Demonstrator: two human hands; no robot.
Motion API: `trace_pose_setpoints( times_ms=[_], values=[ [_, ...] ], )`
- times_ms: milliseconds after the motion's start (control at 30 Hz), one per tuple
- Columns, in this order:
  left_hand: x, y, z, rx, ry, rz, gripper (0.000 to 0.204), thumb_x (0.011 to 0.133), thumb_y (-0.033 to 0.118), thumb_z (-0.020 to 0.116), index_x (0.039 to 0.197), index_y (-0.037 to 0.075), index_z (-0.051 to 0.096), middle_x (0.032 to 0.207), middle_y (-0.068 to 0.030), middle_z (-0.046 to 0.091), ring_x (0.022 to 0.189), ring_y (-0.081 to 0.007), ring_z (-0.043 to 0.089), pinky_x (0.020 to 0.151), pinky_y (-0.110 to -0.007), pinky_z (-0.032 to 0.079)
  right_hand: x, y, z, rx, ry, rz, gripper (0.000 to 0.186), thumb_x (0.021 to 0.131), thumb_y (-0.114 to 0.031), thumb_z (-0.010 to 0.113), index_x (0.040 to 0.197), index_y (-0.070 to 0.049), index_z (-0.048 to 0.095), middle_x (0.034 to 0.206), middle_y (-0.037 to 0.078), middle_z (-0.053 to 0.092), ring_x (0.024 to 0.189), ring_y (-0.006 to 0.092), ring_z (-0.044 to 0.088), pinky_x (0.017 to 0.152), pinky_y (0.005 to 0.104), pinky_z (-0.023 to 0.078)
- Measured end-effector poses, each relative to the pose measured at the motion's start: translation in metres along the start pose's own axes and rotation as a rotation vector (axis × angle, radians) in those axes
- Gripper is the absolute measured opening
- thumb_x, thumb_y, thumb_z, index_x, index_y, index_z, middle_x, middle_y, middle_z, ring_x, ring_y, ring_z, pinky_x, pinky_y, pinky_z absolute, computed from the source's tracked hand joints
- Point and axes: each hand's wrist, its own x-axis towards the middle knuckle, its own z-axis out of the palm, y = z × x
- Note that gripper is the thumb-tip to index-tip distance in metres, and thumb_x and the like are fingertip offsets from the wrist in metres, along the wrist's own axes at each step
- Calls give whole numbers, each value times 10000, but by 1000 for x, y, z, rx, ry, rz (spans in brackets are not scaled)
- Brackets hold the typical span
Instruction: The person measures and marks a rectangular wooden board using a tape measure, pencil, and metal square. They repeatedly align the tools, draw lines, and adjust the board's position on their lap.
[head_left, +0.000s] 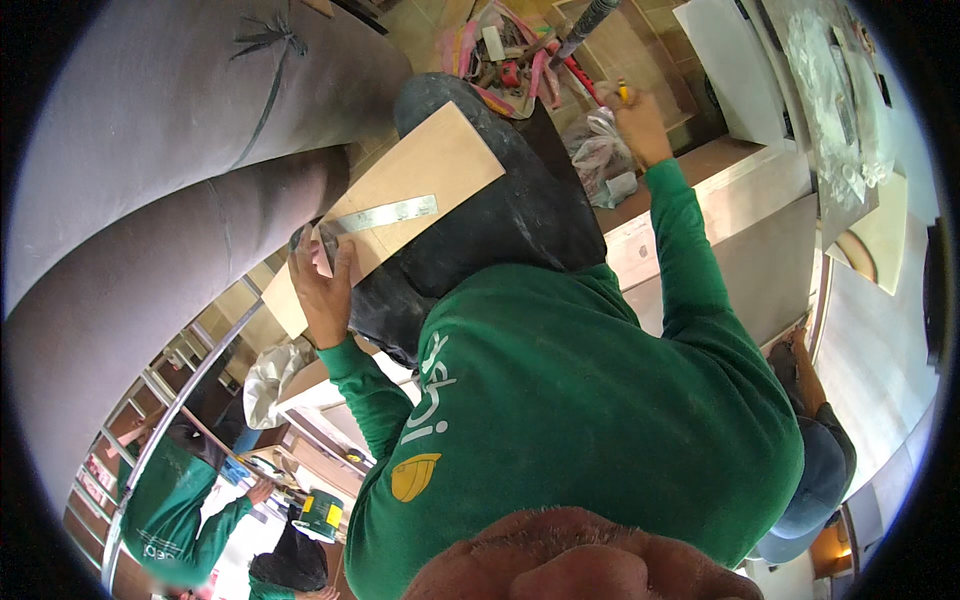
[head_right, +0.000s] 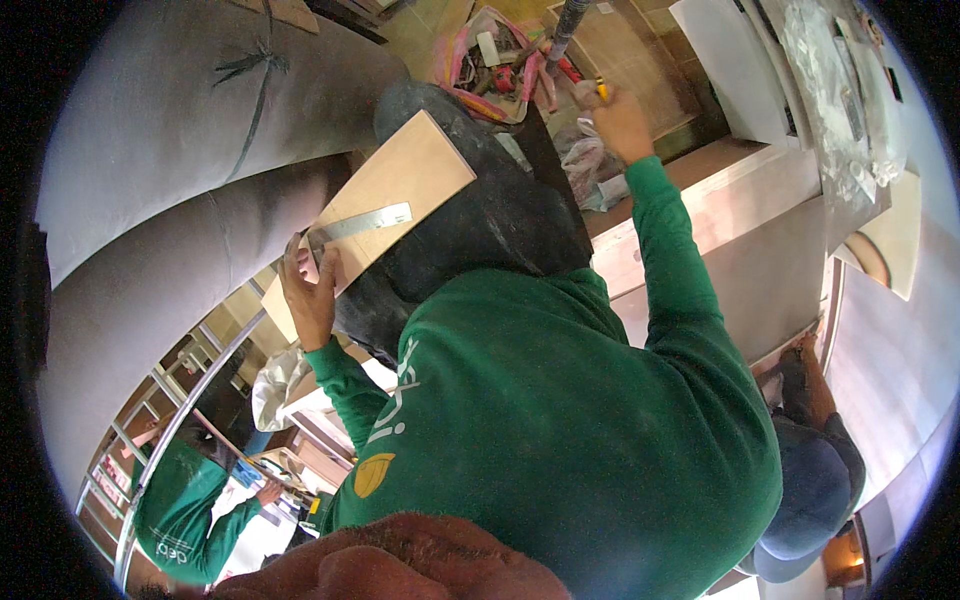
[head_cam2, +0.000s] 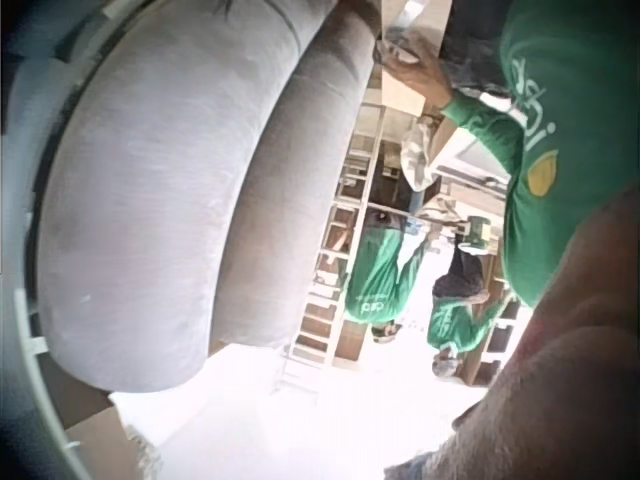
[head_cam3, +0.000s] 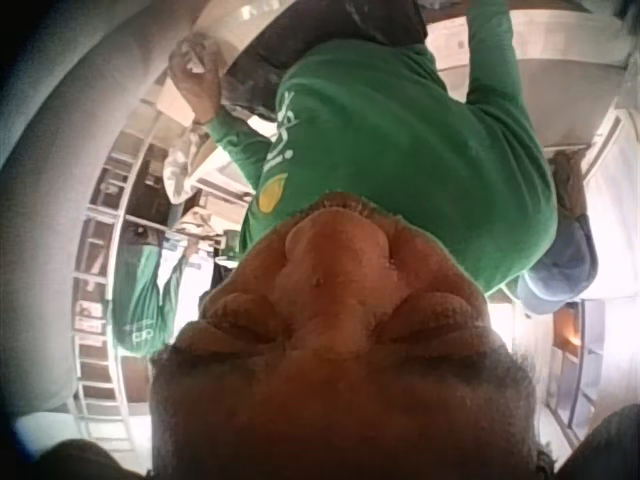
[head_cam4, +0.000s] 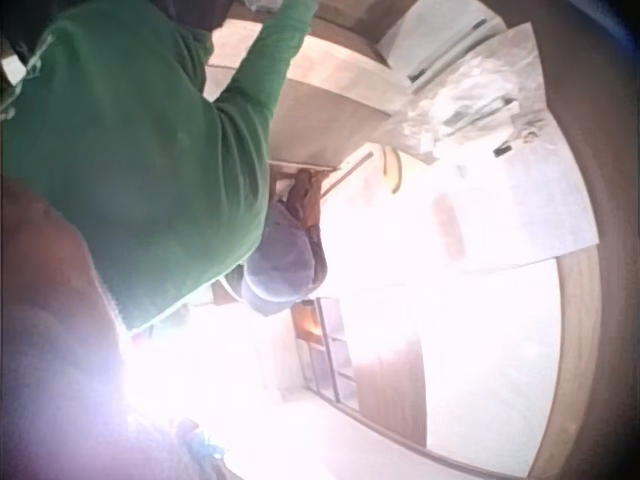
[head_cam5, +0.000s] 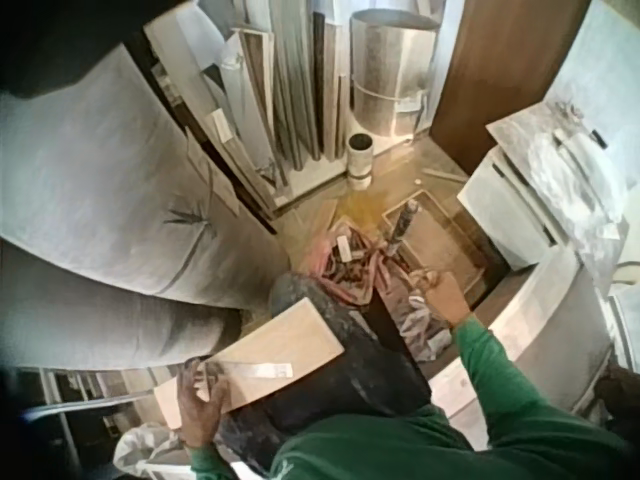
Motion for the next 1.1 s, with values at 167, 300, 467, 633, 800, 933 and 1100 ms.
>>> trace_pose_setpoints(
  times_ms=[167, 300, 467, 633, 800, 933, 1100],
  values=[
    [15, 36, 3, -41, -15, 178, 765, 978, 401, 872, 1552, -23, 596, 1430, -294, 649, 1340, -453, 622, 1140, -530, 491, 51, 20, 126, -293, -241, -122, 494, 1013, -458, 758, 1265, -33, 775, 1159, 283, 786, 1082, 421, 752, 970, 538, 554],
    [20, 23, 27, 54, -6, 242, 773, 1011, 515, 795, 1568, 14, 601, 1536, -273, 605, 1473, -466, 535, 1223, -583, 387, 117, 42, 227, -430, -257, -83, 572, 1003, -499, 764, 1360, -53, 762, 1328, 309, 747, 1292, 429, 699, 1120, 532, 516],
    [16, 20, 48, 222, 103, 180, 760, 1002, 549, 763, 1570, 64, 621, 1575, -216, 598, 1536, -442, 488, 1275, -590, 299, 196, 86, 292, -504, -317, 124, 608, 1009, -527, 762, 1266, 24, 795, 1307, 322, 758, 1259, 458, 729, 1061, 563, 560],
    [23, 25, 44, 244, 125, 145, 758, 1011, 570, 728, 1548, 44, 634, 1551, -219, 625, 1492, -437, 526, 1263, -570, 317, 203, 83, 306, -541, -376, 205, 494, 1008, -414, 776, 1211, 36, 804, 1256, 297, 783, 1194, 451, 760, 999, 563, 606],
    [34, 24, 39, 234, 129, 159, 753, 996, 576, 742, 1530, 53, 654, 1557, -209, 626, 1499, -427, 526, 1261, -565, 319, 217, 85, 298, -643, -363, 236, 551, 1006, -480, 784, 1188, 39, 810, 1251, 287, 788, 1162, 448, 771, 997, 557, 615],
    [39, 23, 36, 226, 117, 173, 750, 995, 569, 746, 1533, 55, 653, 1565, -209, 622, 1509, -420, 521, 1258, -565, 320, 208, 76, 288, -544, -378, 195, 733, 977, -625, 765, 1229, 63, 781, 1232, 320, 782, 1188, 463, 758, 991, 544, 601],
    [40, 17, 41, 148, 125, 264, 708, 984, 490, 798, 1519, 46, 663, 1574, -218, 609, 1512, -434, 513, 1257, -571, 321, 167, 55, 229, -306, -122, 30, 787, 952, -661, 789, 1226, 76, 764, 1084, 291, 804, 1019, 447, 788, 886, 519, 601]
  ],
)
